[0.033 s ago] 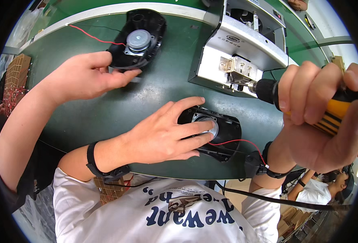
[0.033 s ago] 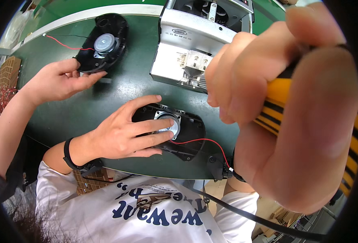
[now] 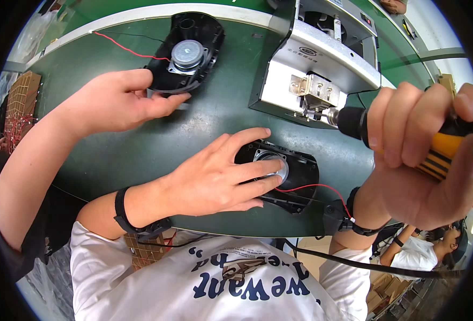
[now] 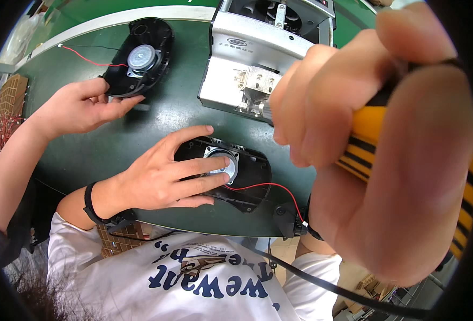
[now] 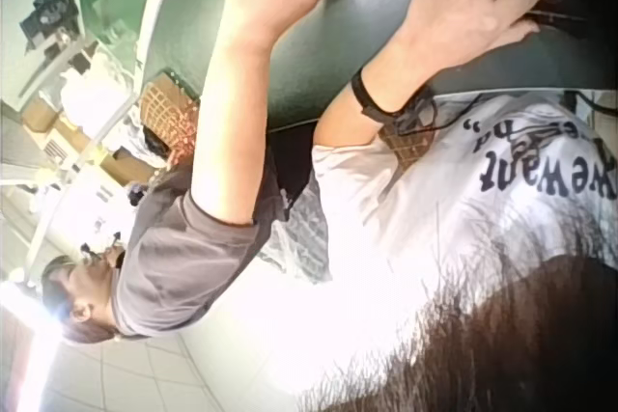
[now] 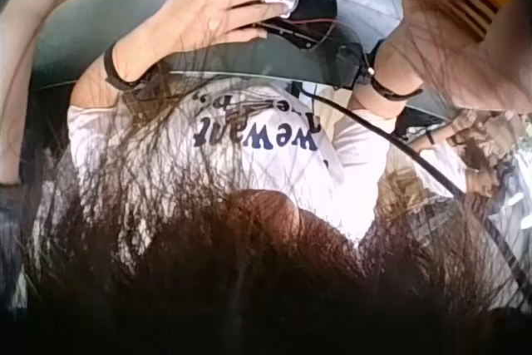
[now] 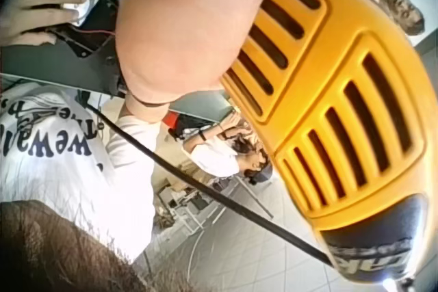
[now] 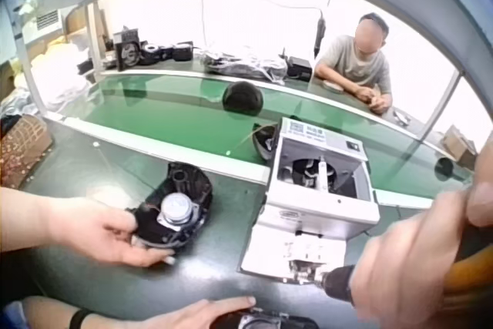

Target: Assembling small speaker components into black plastic housings using an electric screwdriver on an assembly line.

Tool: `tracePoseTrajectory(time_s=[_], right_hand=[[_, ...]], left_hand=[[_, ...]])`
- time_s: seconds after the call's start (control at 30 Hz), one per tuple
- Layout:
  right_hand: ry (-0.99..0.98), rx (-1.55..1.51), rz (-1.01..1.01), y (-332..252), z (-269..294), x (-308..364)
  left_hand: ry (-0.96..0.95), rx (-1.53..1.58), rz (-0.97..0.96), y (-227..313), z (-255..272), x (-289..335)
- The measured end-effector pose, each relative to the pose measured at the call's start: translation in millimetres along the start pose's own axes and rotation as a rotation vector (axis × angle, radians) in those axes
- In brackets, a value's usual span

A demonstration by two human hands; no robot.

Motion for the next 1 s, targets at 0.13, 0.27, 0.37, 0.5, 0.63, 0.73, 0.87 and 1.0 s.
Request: tracePoseTrajectory(time_s=[0.13, 0.27, 0.37, 0.5, 0.63, 0.73, 0.87, 1.0], right_hand=[[-0.124, -0.052, -0.113, 8, -10, 0], [-0.103, 0.0, -0.062, -14, -7, 7], [-0.192, -0.158, -0.407, -11, -19, 1], [-0.227, -0.165, -0.405, -17, -18, 10], [-0.272, -0.176, -0.394, -12, -27, 13], [-0.095, -0.156, -0.15, -7, -35, 14], [0.078, -0.012, -0.098, 0, -35, 24], [0.146, -0.012, -0.09, 10, -42, 24]], left_hand=[[-0.029, 0.004, -0.004, -2, 0, 0], [-0.045, -0.006, -0.001, -2, -5, -1], [-0.035, -0.017, 0.013, -2, -2, 2], [-0.006, 0.04, 0.027, -4, 1, 0], [0.011, 0.098, 0.045, -5, 4, -1], [0.01, 0.102, 0.054, -5, 5, -1], [-0.006, 0.122, 0.065, -5, 4, 0], [0.012, 0.128, 0.065, -5, 2, 1]])
Point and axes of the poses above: each hand's wrist, its own x-axis away from the middle knuckle, its own z-axis out of the back of the hand, y = z × x, the point moved 8 cm from there along -x, towards the middle knuckle, and after that the axes turned 1 degree about x, right-handed, at the moved point
